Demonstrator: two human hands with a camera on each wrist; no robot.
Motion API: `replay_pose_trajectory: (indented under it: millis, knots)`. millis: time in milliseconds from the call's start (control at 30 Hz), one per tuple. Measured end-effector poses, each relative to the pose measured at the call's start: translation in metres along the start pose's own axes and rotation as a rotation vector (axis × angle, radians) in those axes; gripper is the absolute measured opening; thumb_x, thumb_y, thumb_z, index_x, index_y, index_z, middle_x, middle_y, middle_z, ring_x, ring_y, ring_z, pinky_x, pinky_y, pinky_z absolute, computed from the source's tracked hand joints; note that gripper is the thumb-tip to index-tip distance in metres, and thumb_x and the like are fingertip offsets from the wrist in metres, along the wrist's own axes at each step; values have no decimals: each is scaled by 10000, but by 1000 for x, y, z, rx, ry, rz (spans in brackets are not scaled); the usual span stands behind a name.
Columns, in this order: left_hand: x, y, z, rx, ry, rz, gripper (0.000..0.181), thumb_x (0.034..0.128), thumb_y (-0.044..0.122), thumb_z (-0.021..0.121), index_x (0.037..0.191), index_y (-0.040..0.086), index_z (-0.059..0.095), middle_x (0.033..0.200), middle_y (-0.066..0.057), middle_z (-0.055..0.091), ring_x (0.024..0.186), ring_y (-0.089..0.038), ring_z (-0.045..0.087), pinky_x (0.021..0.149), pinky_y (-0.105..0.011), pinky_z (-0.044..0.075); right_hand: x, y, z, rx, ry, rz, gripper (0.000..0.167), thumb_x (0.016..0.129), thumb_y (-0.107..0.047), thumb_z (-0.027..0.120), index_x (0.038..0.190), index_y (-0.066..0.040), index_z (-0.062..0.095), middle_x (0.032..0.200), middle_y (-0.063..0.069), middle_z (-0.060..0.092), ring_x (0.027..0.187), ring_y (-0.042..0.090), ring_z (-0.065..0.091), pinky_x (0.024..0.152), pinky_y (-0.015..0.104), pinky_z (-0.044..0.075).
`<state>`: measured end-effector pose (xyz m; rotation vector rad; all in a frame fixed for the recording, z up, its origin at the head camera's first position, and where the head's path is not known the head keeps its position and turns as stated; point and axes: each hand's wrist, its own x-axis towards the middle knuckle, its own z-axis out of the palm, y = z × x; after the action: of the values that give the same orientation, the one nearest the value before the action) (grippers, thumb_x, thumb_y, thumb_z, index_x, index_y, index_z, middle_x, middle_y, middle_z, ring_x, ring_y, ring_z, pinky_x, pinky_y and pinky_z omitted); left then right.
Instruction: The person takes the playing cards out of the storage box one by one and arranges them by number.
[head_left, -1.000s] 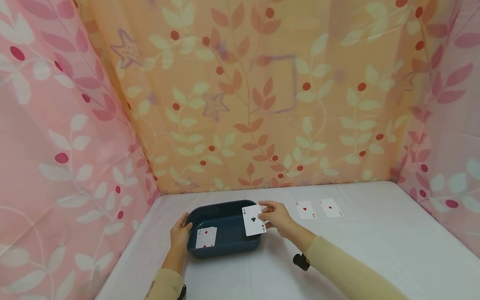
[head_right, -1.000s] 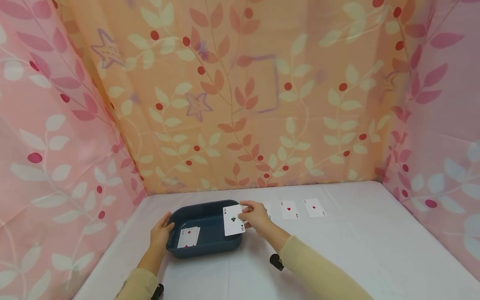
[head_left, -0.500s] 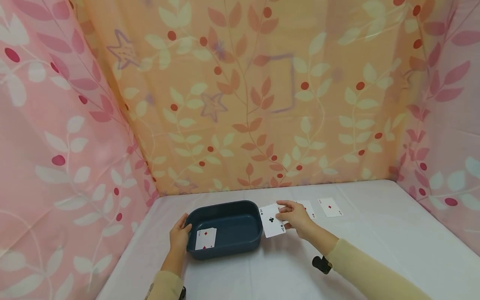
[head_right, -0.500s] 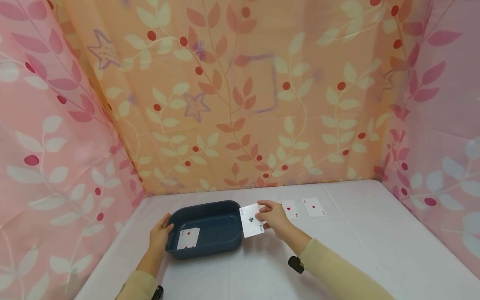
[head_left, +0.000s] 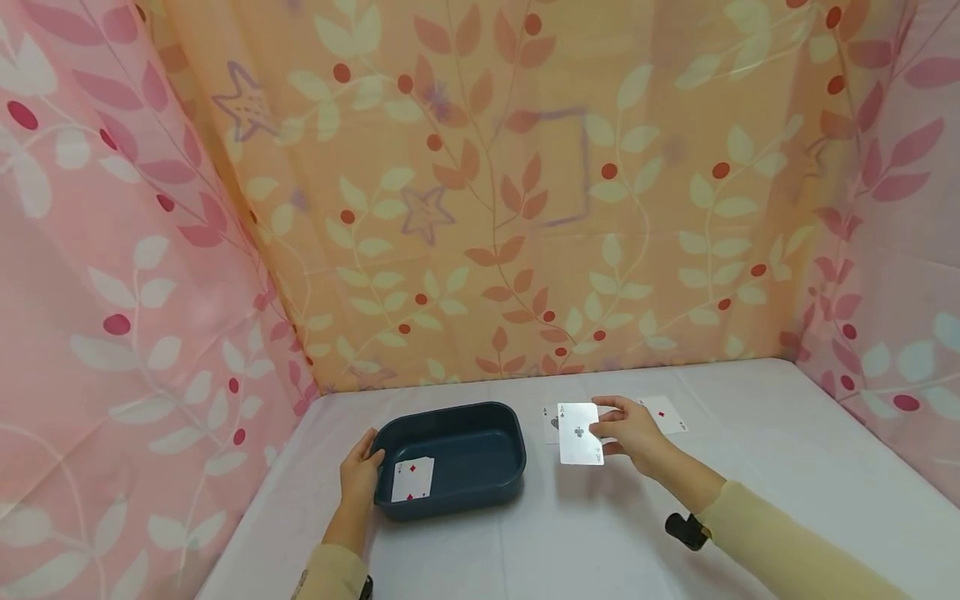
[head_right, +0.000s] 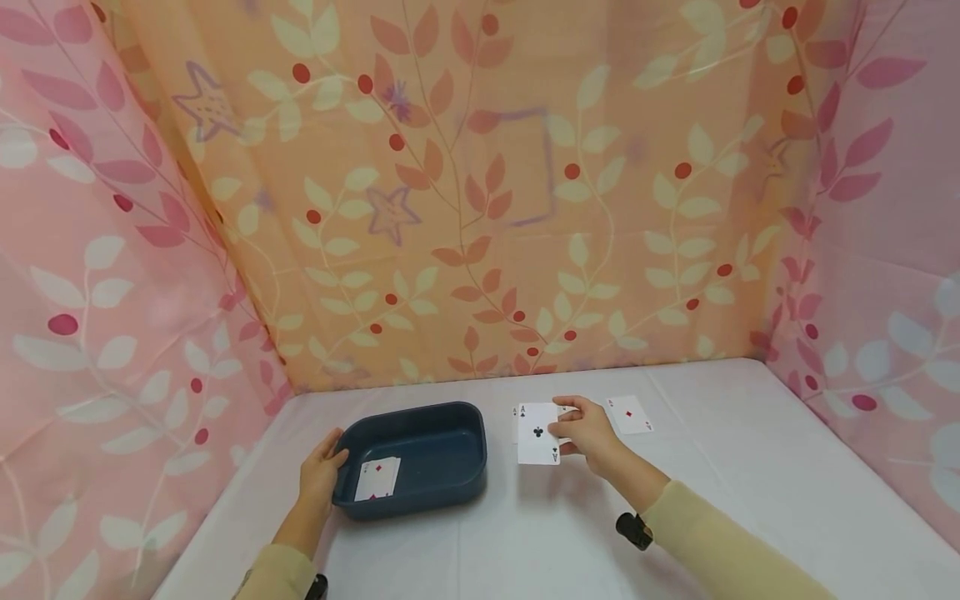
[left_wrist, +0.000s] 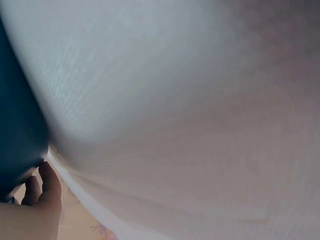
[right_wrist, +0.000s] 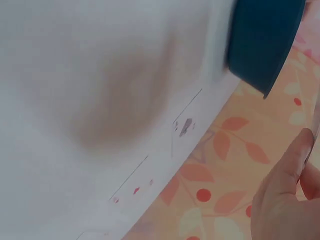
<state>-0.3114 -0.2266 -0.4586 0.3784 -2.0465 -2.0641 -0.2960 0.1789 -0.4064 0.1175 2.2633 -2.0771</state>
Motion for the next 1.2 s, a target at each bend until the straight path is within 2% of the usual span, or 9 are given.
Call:
replay_pose_trajectory:
  millis: [533, 800, 967, 1200]
  knots:
    - [0, 3, 1, 35, -4, 23, 507, 996, -43, 442, 1481, -52, 298, 1523, -229, 267, 1422, -345, 245, 1149, -434, 202, 5, 2, -66, -98, 4, -36, 632, 899, 6, 630, 1433, 116, 311, 911, 49, 655, 778, 151, 654, 678, 306, 570]
    - [-1, 3, 0, 46, 2, 12, 511, 996, -46, 436, 1486, -48, 288, 1528, -224, 261, 1424, -347, 243, 1148, -439, 202, 4, 8, -88, -148, 34, -17, 637, 902, -28, 641, 1439, 103, 325, 874, 23, 642, 762, 127, 638, 649, 294, 555]
    - [-1, 4, 0, 45, 3, 23, 508, 994, -47, 441, 1480, -56, 293, 1522, -227, 267, 1422, -348, 245, 1151, -435, 201, 5, 9, -101, -152, 41, -12, 655, 911, -36, 629, 1457, 101, 293, 899, 18, 614, 759, 107, 629, 651, 286, 552]
    - [-1, 3, 0, 67, 9, 4, 507, 999, -40, 440, 1485, -42, 297, 1526, -219, 269, 1428, -341, 237, 1156, -433, 194, 10, 11, -122, -150, 61, 18, 668, 938, -57, 593, 1488, 77, 236, 888, -37, 602, 742, 95, 605, 642, 282, 522]
